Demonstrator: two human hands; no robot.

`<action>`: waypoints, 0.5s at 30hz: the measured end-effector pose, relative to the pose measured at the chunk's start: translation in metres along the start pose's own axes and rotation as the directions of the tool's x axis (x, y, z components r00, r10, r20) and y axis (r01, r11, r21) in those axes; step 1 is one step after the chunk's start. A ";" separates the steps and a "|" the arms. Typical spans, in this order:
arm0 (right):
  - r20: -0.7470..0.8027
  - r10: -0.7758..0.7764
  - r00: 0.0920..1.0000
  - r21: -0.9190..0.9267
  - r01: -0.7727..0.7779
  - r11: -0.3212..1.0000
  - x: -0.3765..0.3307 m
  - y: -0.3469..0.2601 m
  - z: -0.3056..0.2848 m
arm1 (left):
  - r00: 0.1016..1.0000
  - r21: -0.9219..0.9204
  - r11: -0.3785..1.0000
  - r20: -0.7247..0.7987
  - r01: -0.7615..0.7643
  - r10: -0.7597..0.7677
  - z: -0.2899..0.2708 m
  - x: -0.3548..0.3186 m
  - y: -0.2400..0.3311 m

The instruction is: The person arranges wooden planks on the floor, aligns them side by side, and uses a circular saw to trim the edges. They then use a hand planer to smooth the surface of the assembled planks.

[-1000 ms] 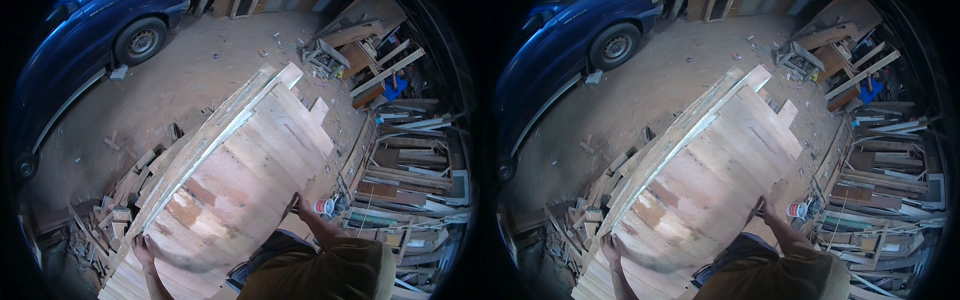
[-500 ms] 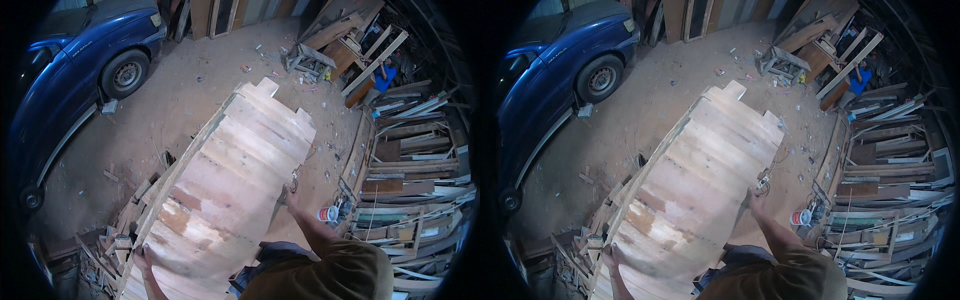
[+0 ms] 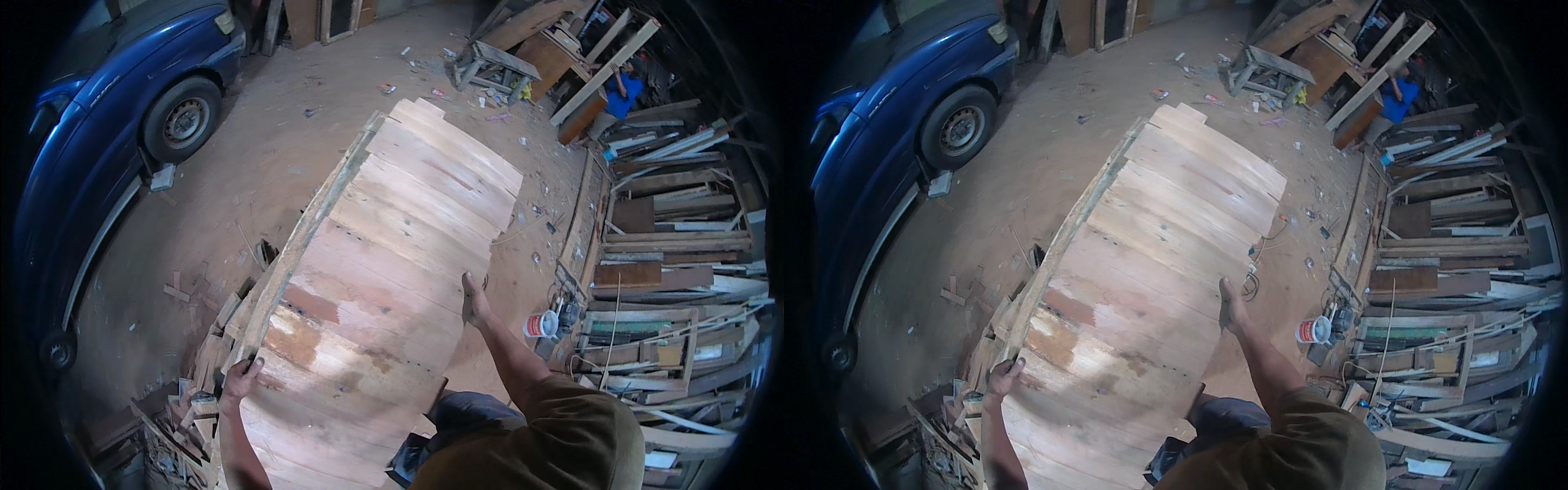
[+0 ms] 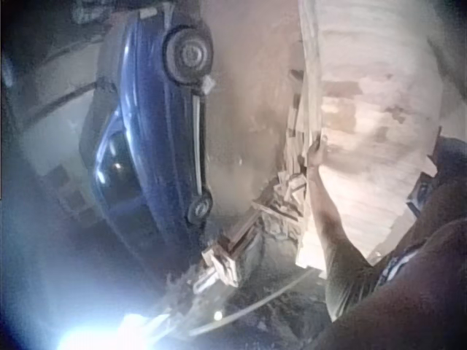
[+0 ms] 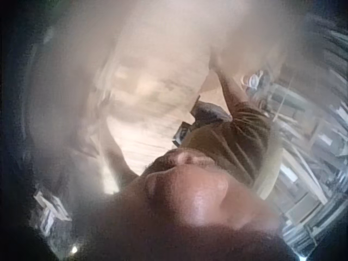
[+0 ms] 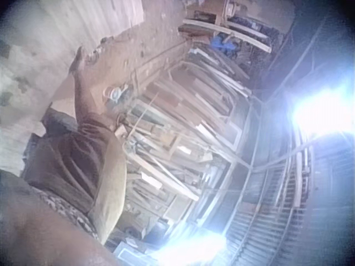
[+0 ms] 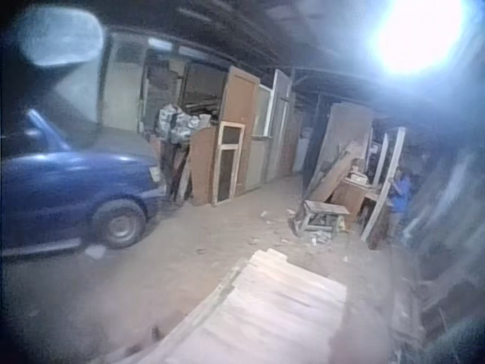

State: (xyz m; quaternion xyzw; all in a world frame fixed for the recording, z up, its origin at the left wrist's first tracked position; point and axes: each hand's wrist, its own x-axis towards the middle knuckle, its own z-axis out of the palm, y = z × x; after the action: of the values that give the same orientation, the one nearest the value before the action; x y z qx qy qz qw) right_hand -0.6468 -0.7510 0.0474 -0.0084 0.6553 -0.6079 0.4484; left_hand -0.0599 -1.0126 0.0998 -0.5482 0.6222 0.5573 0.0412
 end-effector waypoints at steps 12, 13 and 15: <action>-0.026 -0.024 0.999 0.111 0.027 0.993 -0.031 -0.029 0.021 | 0.990 0.139 0.980 -0.031 0.141 -0.138 0.016 -0.006 0.044; -0.017 -0.027 0.999 0.120 0.029 0.992 -0.034 -0.029 0.021 | 0.990 0.143 0.980 -0.054 0.136 -0.130 0.016 -0.008 0.045; -0.047 -0.027 0.999 0.014 0.028 1.000 -0.035 -0.030 0.032 | 0.949 0.182 0.982 -0.298 -0.051 0.104 0.032 0.002 -0.006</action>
State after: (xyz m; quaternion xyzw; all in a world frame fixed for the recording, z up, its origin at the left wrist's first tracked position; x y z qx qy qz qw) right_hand -0.6226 -0.7651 0.0959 -0.0001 0.6609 -0.6188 0.4246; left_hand -0.0739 -0.9885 0.0824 -0.5975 0.6879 0.4110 -0.0308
